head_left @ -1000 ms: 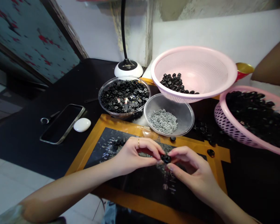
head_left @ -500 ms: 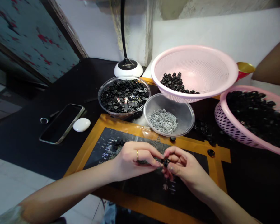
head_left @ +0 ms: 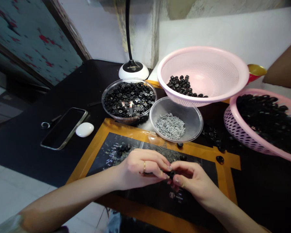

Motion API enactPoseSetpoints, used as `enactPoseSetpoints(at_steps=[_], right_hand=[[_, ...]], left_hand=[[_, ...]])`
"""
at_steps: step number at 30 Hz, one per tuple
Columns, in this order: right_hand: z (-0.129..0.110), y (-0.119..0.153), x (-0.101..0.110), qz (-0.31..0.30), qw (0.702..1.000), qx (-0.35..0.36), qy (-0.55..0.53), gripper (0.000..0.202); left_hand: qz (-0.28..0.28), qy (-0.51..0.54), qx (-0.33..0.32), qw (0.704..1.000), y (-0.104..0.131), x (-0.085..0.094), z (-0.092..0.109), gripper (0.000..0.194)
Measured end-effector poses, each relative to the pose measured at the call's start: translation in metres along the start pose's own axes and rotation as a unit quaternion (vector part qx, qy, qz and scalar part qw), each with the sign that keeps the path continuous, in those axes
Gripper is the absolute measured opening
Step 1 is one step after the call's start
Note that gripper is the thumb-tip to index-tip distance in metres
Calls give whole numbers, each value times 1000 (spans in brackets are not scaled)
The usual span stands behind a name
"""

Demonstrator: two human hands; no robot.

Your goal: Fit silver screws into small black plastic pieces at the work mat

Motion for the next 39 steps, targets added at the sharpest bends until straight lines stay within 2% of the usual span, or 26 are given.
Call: enactPoseSetpoints(at_steps=[5,8,9,13,15,17,20,22,24,26,27,29,31,34,36,37,39], right_hand=[[1,2,-1,19,999,12,24,30],[-1,2,0,20,999,28,35,30],[-2,2,0,19,999,34,38,30],[-5,4,-1,4,998,49,33,24],[-5,4,-2,1,998,58,23,22],[-5,5,-2,-1,998,65,11,20],[-4,6,0,6,997,72,1,17],[-7,6,4,22,996,84,25,17],[-12,6,9,47,990,93,99,17],[-18,5,16,98,962,111,229,15],[-21,5,20,134,935,129,303,14],[-25,6,28,208,857,186,434,16],[-25,6,33,258,780,239,518,20],[-21,6,37,292,700,258,598,29],[-21,7,35,310,663,254,632,33],[-23,8,31,308,656,261,637,31],[-24,9,21,259,674,289,629,21]], left_hand=[[8,24,15,1000,0,0,-1,7],[5,46,47,998,0,0,-2,5],[3,52,65,997,0,0,-2,10],[-46,63,134,988,-3,-4,-2,54],[-80,70,143,984,-4,-7,0,61],[-96,79,144,982,-4,-9,1,58],[-89,71,150,982,-5,-4,1,43],[-83,33,161,983,-8,7,2,29],[-90,-35,191,977,-11,25,2,20],[-119,-124,250,953,-10,47,-1,18],[-124,-175,274,938,-9,58,-2,19],[-139,-257,324,900,-3,78,-5,26],[-167,-280,364,873,4,88,-10,31],[-197,-283,419,840,14,91,-18,23],[-204,-284,433,831,15,90,-21,16],[-203,-283,428,834,14,89,-21,14],[-194,-272,394,856,9,86,-20,13]])
Point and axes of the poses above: each hand's wrist, its own y-axis away from the middle knuckle, its own x-axis out of the back of the hand, z = x × y, the point moved 3 cm from there along -y, towards the middle knuckle, and after that the axes turned 7 degrees about y, right-handed, at the moved point
